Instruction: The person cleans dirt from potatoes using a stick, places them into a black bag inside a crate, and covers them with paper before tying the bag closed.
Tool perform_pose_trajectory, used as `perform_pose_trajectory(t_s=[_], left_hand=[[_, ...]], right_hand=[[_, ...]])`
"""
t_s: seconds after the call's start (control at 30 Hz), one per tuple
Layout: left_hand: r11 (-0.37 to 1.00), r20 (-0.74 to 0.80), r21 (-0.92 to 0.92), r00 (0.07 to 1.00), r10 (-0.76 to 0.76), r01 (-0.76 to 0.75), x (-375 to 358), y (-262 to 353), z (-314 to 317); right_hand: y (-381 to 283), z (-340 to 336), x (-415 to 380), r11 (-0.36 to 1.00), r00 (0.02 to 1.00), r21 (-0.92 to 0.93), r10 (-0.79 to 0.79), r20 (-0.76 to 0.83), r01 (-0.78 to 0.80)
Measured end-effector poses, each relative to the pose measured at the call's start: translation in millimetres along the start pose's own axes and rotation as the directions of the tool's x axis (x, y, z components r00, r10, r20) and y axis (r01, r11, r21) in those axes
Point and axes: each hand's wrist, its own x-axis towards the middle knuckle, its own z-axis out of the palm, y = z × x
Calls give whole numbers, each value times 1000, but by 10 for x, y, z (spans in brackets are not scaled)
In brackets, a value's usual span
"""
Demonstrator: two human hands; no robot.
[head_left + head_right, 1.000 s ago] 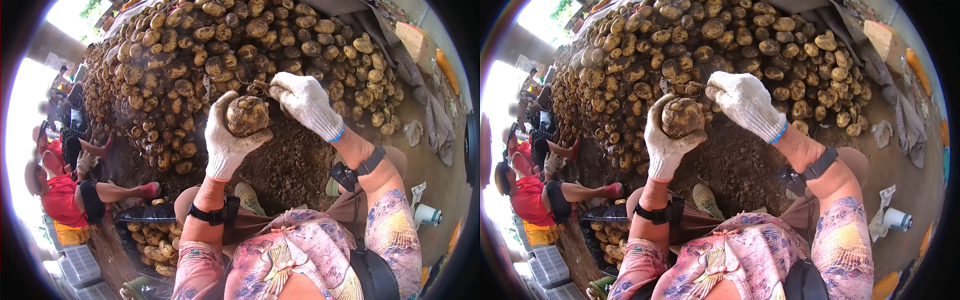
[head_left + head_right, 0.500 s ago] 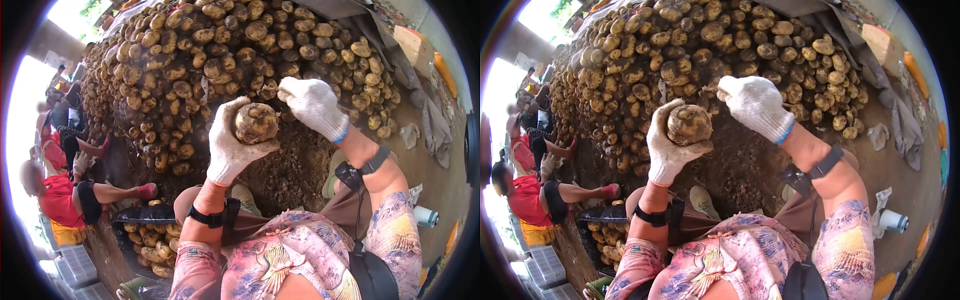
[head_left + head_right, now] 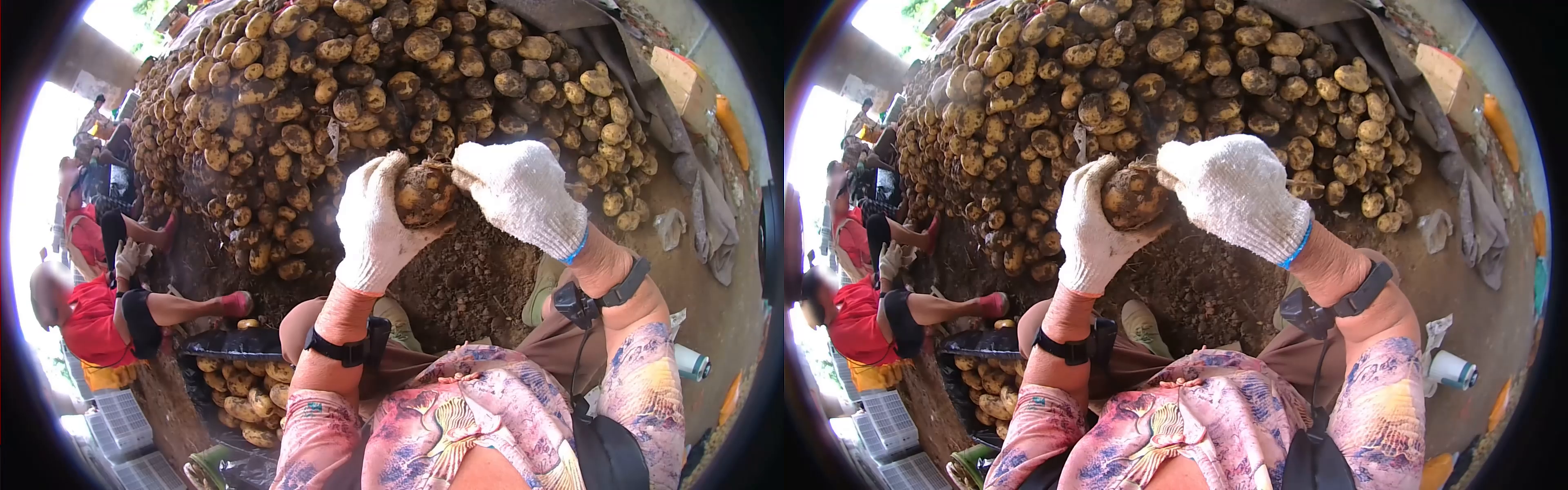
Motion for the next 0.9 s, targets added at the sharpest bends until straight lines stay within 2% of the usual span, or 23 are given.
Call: perform_pose_trajectory(t_s=[0.07,0.13,0.17,0.2,0.27,0.3,0.33,0.4,0.47,0.53,0.6,0.77,0.83,0.87,0.9], left_hand=[[999,10,34,1000,29,-30,-4,-29,3],[996,66,80,998,21,-26,9,-39,20],[998,90,1,994,60,-60,14,-104,-1],[997,113,13,991,75,-77,35,-83,-46],[1000,60,-11,998,-7,8,29,-99,-4],[1000,48,-8,999,-11,12,32,-101,-15],[1000,32,-12,999,-18,19,30,-103,-32],[999,17,-16,999,-29,30,18,-90,-62],[984,89,-82,984,-154,161,27,-50,-99],[979,79,-94,981,-176,183,25,-41,-87],[964,95,-141,973,-211,223,24,-58,-76],[968,83,-100,971,-223,231,-19,-74,-90],[967,85,-71,968,-236,243,-24,-48,-98],[941,113,-105,944,-309,321,-18,-23,-101],[907,140,-135,914,-381,399,-21,-15,-111]], right_hand=[[-72,13,-15,1000,1000,4,5,15,-5],[-210,19,-38,981,982,58,-187,30,185],[-373,41,-104,982,960,47,-189,204,184],[-393,129,-126,981,972,82,-188,145,177],[-304,108,-103,981,982,140,-154,113,138],[-247,93,-74,978,991,178,-123,46,113],[-208,55,-26,950,999,311,-31,-20,36],[-108,29,30,986,997,156,70,-27,-65],[-67,81,24,990,997,132,49,-64,-41],[-109,71,45,991,997,106,76,25,-78],[-140,106,57,993,997,95,74,23,-76],[-249,181,51,998,999,43,-41,-24,42],[-270,204,26,999,999,0,-43,-2,43],[-290,213,23,998,999,-43,-51,19,52],[-358,201,11,988,990,-71,-137,35,139]])
